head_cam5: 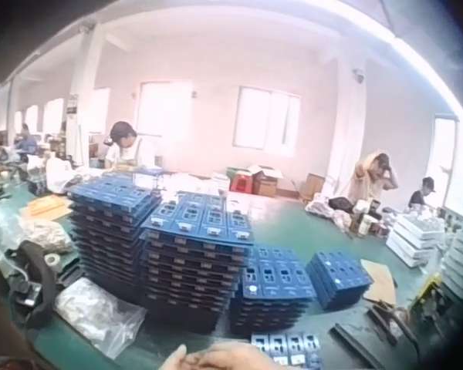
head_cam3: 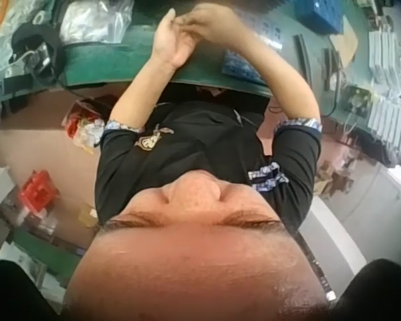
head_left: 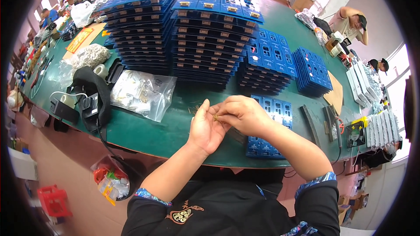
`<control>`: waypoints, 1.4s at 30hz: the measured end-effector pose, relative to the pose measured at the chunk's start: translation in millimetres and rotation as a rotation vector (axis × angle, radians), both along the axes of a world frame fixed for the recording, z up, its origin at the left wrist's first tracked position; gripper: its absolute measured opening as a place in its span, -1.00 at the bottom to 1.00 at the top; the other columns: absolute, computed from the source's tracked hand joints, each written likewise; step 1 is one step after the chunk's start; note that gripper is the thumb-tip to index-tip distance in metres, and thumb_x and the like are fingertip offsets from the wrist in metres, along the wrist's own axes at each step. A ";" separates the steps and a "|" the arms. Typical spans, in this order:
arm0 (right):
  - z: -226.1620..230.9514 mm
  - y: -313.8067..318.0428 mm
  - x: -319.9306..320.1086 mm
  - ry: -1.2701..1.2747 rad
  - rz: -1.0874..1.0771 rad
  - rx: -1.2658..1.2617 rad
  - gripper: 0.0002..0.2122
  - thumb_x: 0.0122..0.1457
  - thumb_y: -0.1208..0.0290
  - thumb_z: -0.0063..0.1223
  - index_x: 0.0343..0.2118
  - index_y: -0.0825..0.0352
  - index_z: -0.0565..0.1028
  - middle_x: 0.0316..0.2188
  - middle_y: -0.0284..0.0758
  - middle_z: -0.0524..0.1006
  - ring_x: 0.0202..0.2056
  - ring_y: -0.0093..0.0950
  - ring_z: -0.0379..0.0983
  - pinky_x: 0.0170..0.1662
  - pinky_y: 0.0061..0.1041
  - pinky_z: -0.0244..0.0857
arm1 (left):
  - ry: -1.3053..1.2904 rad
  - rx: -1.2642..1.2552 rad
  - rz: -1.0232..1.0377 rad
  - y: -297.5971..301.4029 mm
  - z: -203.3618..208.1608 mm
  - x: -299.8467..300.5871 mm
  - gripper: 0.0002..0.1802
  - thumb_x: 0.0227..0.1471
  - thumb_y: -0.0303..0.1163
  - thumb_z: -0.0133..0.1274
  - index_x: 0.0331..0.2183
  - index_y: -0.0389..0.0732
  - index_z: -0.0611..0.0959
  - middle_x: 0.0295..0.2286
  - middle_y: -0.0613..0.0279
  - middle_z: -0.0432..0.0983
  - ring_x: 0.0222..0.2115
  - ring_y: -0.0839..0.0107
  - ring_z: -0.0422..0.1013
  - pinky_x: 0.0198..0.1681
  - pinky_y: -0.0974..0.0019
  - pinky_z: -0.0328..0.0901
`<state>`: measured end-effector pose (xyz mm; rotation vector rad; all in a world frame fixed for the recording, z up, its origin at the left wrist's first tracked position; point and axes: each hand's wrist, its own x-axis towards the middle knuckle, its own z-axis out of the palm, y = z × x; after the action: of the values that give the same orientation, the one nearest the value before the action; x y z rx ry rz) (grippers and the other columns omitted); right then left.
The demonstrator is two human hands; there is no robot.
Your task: The person inserts small gold-colored terminal pins into blue plastic component housings by hand at an assembly workbench.
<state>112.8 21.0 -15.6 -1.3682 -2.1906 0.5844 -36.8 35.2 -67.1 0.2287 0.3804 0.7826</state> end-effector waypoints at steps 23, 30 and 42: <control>-10.1 -38.0 57.5 0.692 -0.312 -0.407 -0.89 0.16 0.46 0.09 -0.34 0.38 0.58 -0.42 -0.40 0.48 -0.35 -0.60 0.43 -0.23 -0.60 0.33 | 0.039 0.004 -0.218 -19.3 -2.8 29.8 -0.82 0.21 -0.38 -0.10 -0.25 -0.27 0.51 -0.29 0.15 0.53 -0.27 0.33 0.49 -0.16 0.29 0.41; -15.1 -65.8 56.6 0.407 -0.417 -0.289 -0.88 0.13 0.43 0.13 -0.35 0.37 0.57 -0.43 -0.33 0.47 -0.36 -0.54 0.43 -0.26 -0.53 0.32 | 0.092 -0.002 -0.295 -31.8 -8.4 36.4 -0.88 0.21 -0.39 -0.07 -0.32 -0.23 0.49 -0.40 0.24 0.50 -0.37 0.44 0.47 -0.29 0.40 0.39; -26.2 -38.3 107.0 0.243 -0.591 -0.185 -0.85 0.15 0.40 0.06 -0.36 0.40 0.51 -0.42 -0.25 0.49 -0.36 -0.39 0.46 -0.26 -0.44 0.33 | 0.239 -0.038 -0.111 -12.2 5.9 29.3 -0.70 0.14 -0.55 -0.17 -0.09 -0.48 0.34 -0.17 -0.19 0.43 -0.13 0.03 0.44 -0.02 0.13 0.40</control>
<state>219.7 -17.3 -41.8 -1.8269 -1.4670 0.6866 -7.4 23.1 -61.2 0.3059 0.6023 0.6392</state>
